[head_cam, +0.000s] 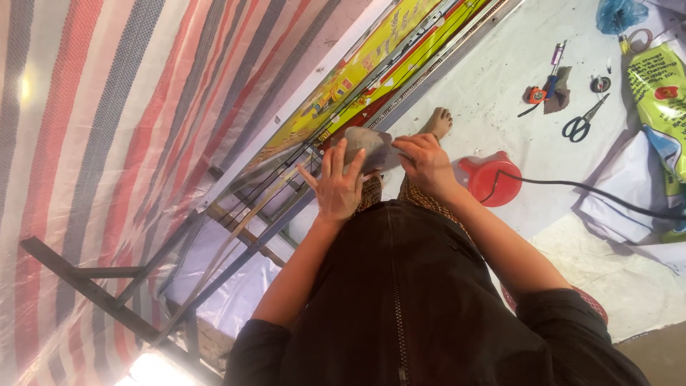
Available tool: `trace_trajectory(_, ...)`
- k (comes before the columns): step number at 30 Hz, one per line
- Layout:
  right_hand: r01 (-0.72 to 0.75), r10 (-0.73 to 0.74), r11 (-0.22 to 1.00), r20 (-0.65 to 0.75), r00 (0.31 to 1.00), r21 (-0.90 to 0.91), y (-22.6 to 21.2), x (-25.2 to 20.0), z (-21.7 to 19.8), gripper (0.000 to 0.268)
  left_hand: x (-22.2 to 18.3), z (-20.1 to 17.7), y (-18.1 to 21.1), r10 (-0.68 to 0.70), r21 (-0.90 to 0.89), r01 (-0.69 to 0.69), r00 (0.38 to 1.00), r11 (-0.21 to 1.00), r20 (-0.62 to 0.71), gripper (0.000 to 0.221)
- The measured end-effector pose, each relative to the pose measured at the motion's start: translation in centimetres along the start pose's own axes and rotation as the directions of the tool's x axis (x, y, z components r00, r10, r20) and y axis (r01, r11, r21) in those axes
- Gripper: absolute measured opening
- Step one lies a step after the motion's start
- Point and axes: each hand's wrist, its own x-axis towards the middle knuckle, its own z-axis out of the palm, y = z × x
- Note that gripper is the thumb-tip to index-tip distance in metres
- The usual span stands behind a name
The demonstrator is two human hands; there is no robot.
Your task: Apply a printed banner to a metal frame and smooth it out using a tool
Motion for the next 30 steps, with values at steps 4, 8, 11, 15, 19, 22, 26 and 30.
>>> trace_trajectory(4,-0.285,0.23,0.934,0.248,0.941,0.214,-3.5,0.9,-1.6,0.03,-0.4,1.8,-0.4,0.005,0.03,-0.006,0.999,1.0,0.034,0.055)
trace_trajectory(8,-0.559,0.394,0.765,0.456,0.798,0.318,-7.5,2.7,-2.8,0.037,1.0,-0.7,0.5,0.011,0.01,-0.011,0.999,1.0,0.047,0.053)
trace_trajectory(11,-0.569,0.445,0.771,0.396,0.803,0.287,-5.2,1.5,0.8,0.036,1.6,-1.4,0.5,0.027,-0.069,-0.024,0.998,0.997,0.048,0.058)
trace_trajectory(15,-0.533,0.417,0.804,0.39,0.821,0.263,-4.7,1.5,0.5,0.028,3.0,-1.2,0.3,0.062,-0.213,-0.046,0.996,0.976,0.07,0.05)
trace_trajectory(19,-0.55,0.42,0.798,0.428,0.8,0.246,-4.9,2.5,-0.3,0.028,2.9,-0.2,-0.1,0.098,-0.256,-0.075,0.992,0.964,0.075,0.055)
trace_trajectory(22,-0.549,0.417,0.8,0.434,0.799,0.241,-4.7,2.7,-0.4,0.028,2.5,0.0,-0.1,0.128,-0.202,-0.112,0.989,0.973,0.069,0.062)
trace_trajectory(26,-0.345,0.298,0.916,0.226,0.927,0.204,-2.3,1.5,-0.4,0.017,2.3,0.5,-0.4,0.206,-0.042,-0.208,0.977,0.977,-0.049,0.062)
trace_trajectory(30,-0.238,0.24,0.954,0.008,0.971,0.185,1.3,2.0,-2.3,0.015,-0.1,1.1,-2.5,0.155,-0.105,-0.157,0.988,0.982,-0.026,0.049)
